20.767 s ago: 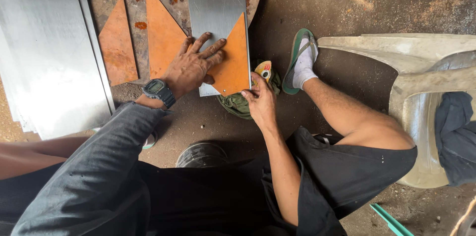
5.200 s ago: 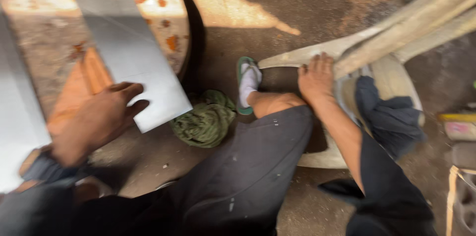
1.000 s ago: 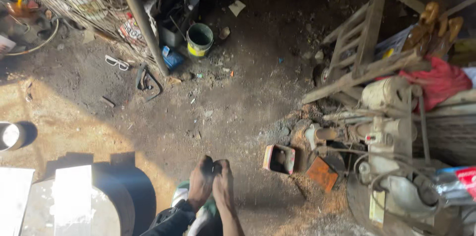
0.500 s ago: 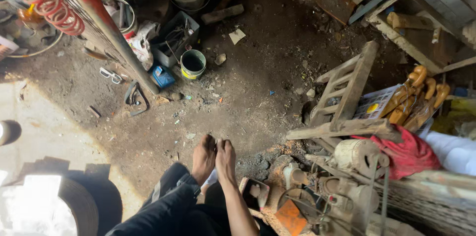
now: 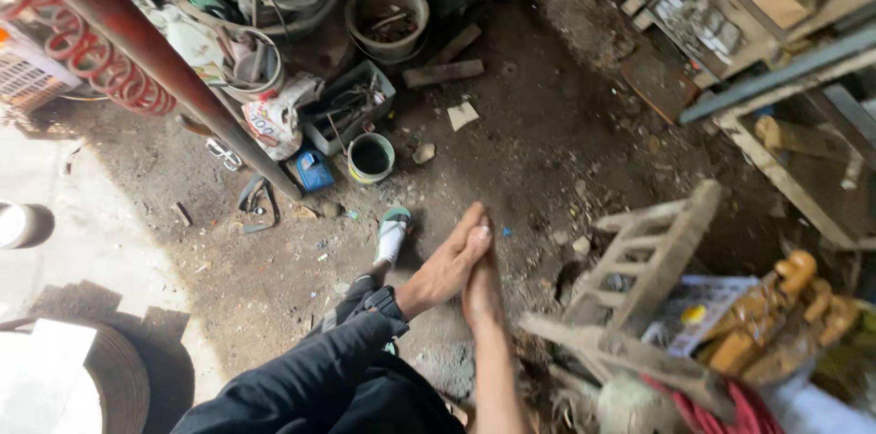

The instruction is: The person sits on a low stool and uses a triangular template and a marker to draw lines on several rectangular metal sheets. After marking, the person stands, walks to a nearby shelf, and picks up an angle grinder.

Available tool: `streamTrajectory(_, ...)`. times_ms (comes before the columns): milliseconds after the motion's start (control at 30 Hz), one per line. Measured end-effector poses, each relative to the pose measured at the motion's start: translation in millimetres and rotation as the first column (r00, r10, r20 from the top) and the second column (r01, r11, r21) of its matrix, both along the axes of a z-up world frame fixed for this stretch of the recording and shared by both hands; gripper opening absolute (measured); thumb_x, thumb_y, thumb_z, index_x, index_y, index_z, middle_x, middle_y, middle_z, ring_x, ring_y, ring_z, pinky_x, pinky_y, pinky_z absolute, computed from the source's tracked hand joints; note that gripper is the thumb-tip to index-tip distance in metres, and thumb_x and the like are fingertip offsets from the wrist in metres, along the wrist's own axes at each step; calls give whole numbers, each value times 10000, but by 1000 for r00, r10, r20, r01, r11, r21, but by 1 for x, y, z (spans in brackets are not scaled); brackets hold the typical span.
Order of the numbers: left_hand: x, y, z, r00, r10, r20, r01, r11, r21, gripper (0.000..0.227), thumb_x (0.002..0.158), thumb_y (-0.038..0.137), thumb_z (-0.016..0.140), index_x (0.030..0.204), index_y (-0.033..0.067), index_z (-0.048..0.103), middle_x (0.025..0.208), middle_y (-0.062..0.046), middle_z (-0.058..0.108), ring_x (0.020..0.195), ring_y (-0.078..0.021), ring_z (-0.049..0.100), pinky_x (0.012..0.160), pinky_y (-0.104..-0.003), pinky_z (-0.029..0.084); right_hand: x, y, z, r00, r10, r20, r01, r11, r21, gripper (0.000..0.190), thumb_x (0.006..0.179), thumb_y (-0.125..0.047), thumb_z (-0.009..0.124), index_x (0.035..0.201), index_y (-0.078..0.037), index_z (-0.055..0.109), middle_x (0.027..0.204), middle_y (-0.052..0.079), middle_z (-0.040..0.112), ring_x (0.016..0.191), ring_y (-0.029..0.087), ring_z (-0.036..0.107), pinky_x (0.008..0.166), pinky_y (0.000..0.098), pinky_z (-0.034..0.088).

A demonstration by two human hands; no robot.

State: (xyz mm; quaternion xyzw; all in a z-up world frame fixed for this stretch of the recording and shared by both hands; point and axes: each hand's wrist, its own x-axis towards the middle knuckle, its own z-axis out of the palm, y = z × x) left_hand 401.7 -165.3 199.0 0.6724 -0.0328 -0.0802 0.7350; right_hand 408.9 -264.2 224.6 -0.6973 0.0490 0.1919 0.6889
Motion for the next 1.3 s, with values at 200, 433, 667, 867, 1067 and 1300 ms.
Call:
streamTrajectory(200, 115, 36, 35, 920, -252, -302, 284, 957, 66, 983, 929, 788, 250, 1512, 34, 492, 1300, -298, 639, 1239, -399, 608, 1049, -464, 468, 112, -8, -6, 980, 182, -85, -132, 901, 413, 723, 1058, -562, 394, 1567, -49, 416, 1516, 232, 415, 1313, 300, 497, 1107, 424, 411)
streamTrajectory(433, 235, 64, 34, 913, -395, -99, 407, 878, 252, 1011, 898, 804, 387, 1537, 20, 402, 1461, -294, 435, 1304, -441, 528, 1021, -531, 454, 244, 1, -17, 964, 259, -62, -204, 868, 453, 644, 958, -563, 579, 1428, -127, 517, 1523, 58, 549, 1324, 172, 562, 1127, 471, 514)
streamTrajectory(667, 331, 19, 18, 979, 122, -160, -144, 981, -131, 938, 910, 704, 542, 1534, 13, 426, 1417, -272, 588, 1350, -377, 563, 1138, -433, 445, 356, 20, -25, 938, 111, -328, 62, 878, 474, 604, 973, -540, 525, 1380, -93, 551, 1515, 60, 481, 1329, 307, 552, 992, 583, 506)
streamTrajectory(867, 427, 2, 34, 887, 424, 184, -451, 882, 140, 889, 989, 535, 590, 1564, -65, 275, 1433, -295, 526, 1368, -418, 461, 1122, -443, 375, 474, 4, 2, 903, 369, -218, -267, 882, 388, 804, 943, -672, 368, 1560, -158, 328, 1631, 73, 322, 1388, 351, 457, 1038, 544, 468)
streamTrajectory(1067, 488, -7, 59, 944, 230, -237, -255, 964, -81, 573, 981, 477, 578, 1300, 3, 622, 1008, -242, 689, 976, -384, 701, 895, -515, 532, 560, -49, 37, 855, 518, -28, -475, 804, 357, 905, 953, -736, 304, 1549, -55, 324, 1598, 229, 397, 1463, 350, 418, 1137, 463, 435)
streamTrajectory(1300, 555, -56, 42, 967, -88, -238, 53, 987, -151, 695, 1017, 628, 503, 864, -12, 724, 695, -114, 701, 738, -161, 693, 732, -314, 559, 611, -79, 43, 712, 701, -38, -488, 534, 691, 916, 1002, -732, 275, 1199, 81, 649, 1250, 304, 677, 960, 297, 661, 747, 350, 538)
